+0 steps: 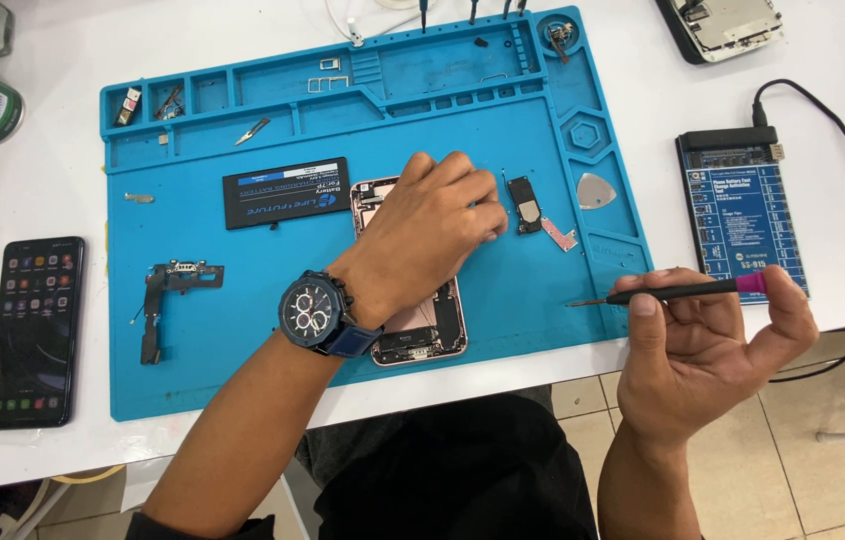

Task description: The person uses a screwdriver and tweezers to remove screws and small components from the internal frame of a disassembled smartphone. They carefully lift and place parts onto a blue work mat while working on the device's motherboard area.

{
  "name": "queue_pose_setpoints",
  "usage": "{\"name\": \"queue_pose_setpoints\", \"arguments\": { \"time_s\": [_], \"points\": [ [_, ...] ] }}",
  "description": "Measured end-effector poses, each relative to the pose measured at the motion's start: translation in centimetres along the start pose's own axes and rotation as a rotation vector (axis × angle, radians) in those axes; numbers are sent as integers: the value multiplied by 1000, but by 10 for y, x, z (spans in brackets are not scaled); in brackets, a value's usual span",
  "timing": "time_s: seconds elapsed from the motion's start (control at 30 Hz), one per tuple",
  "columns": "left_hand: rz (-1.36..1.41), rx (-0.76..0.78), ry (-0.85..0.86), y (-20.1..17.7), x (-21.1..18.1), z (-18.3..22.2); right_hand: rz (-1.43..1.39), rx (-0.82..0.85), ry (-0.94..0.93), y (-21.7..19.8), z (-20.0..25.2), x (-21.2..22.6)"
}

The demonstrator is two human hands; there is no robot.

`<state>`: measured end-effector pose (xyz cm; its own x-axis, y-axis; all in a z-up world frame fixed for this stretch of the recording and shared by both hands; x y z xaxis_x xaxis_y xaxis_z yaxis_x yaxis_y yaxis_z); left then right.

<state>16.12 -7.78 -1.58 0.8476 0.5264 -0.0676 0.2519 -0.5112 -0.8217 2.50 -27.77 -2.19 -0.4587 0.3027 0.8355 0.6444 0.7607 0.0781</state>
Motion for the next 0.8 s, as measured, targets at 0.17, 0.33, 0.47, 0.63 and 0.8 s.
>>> {"name": "queue_pose_setpoints", "arguments": {
  "time_s": [0.17,0.33,0.47,0.63,0.8],
  "points": [
    [59,27,-42,10,2,3,-22,-2,17,-1,1,-1],
    [160,24,-83,1,9,2,-10,-8,14,0,1,-1],
    [241,-51,-154,-49,9,-10,16,-17,15,1,1,4],
    [-43,-65,-211,-120,-16,2,-9,123,-187,11,4,9],
    [14,91,-357,-130,-53,57,-83,271,-349,43,25,33]
  ]
}}
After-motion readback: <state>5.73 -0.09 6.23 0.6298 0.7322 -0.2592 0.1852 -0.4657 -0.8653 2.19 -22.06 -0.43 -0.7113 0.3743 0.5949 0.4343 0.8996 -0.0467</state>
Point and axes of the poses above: each hand's wrist, its own z-axis away from the middle knuckle, its own y-axis out of the palm, x = y × z, the point moved 2 cm from there along -z, towards the middle knuckle, and after that the axes turned 12 degrees about -x, right-handed, at the moved point
